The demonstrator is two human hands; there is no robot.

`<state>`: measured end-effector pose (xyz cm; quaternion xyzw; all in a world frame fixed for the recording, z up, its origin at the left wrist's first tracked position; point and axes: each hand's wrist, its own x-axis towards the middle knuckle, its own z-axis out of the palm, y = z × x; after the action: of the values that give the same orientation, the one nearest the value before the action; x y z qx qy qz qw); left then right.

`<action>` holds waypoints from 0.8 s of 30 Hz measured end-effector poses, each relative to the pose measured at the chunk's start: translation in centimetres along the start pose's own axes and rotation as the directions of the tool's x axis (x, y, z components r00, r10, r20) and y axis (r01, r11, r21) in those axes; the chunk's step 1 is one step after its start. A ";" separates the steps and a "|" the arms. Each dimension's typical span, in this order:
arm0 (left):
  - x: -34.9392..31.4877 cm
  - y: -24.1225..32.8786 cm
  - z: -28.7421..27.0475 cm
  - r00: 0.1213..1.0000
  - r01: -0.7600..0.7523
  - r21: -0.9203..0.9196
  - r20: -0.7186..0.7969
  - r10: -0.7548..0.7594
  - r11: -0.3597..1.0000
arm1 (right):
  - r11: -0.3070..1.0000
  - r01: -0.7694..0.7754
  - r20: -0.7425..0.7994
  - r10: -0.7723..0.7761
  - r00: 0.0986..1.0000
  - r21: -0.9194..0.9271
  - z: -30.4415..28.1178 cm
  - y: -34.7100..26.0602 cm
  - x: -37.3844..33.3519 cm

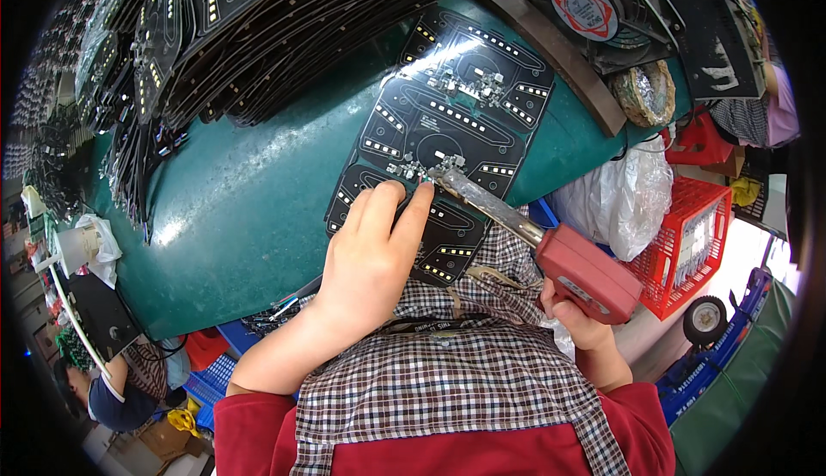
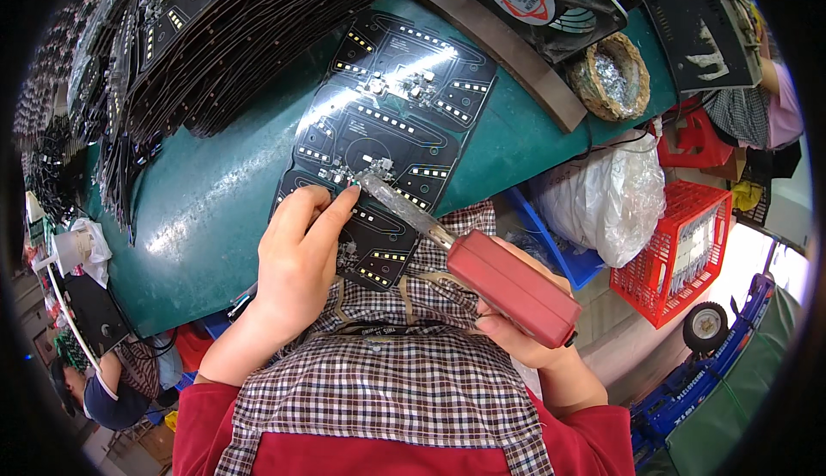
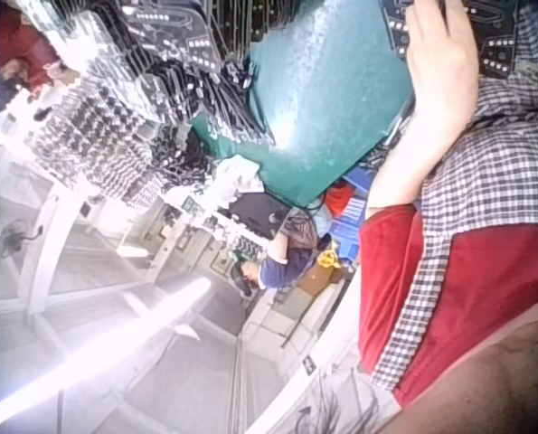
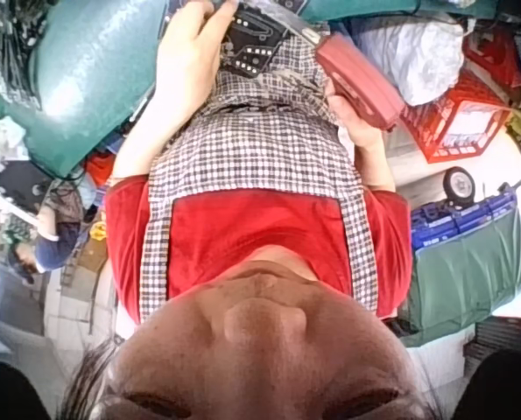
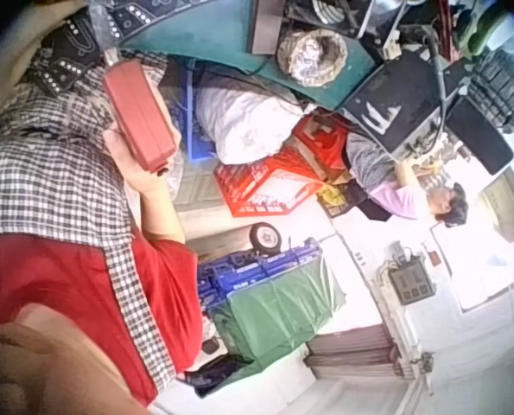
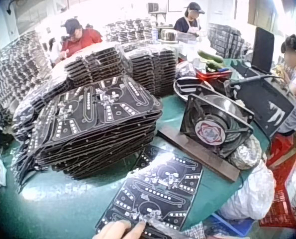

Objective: The person solders wire harnesses onto circuit boards using a soldering gun, repeatedly taking boards from a stack, attaching and soldering wire leads, and placing the completed boards into a bin below.

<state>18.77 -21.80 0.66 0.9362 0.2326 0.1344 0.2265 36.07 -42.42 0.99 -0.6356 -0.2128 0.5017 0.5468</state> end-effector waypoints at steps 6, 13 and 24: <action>0.2 0.3 -0.3 1.000 0.009 0.022 0.018 -0.010 1.000 | 0.942 0.116 0.080 -0.096 0.992 -0.314 -1.0 0.5 -0.1; 0.4 0.3 -0.4 0.999 0.013 0.028 0.029 -0.014 1.000 | 0.978 0.065 0.040 -0.059 0.997 -0.196 0.1 -1.1 0.7; 0.4 0.4 -0.5 0.999 -0.001 0.078 0.035 -0.002 0.997 | 0.991 0.119 0.045 -0.122 0.991 0.062 0.2 -0.8 0.7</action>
<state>19.11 -21.77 1.32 0.9465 0.2339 0.1085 0.1940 36.44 -41.51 1.44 -0.5928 -0.2494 0.4891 0.5893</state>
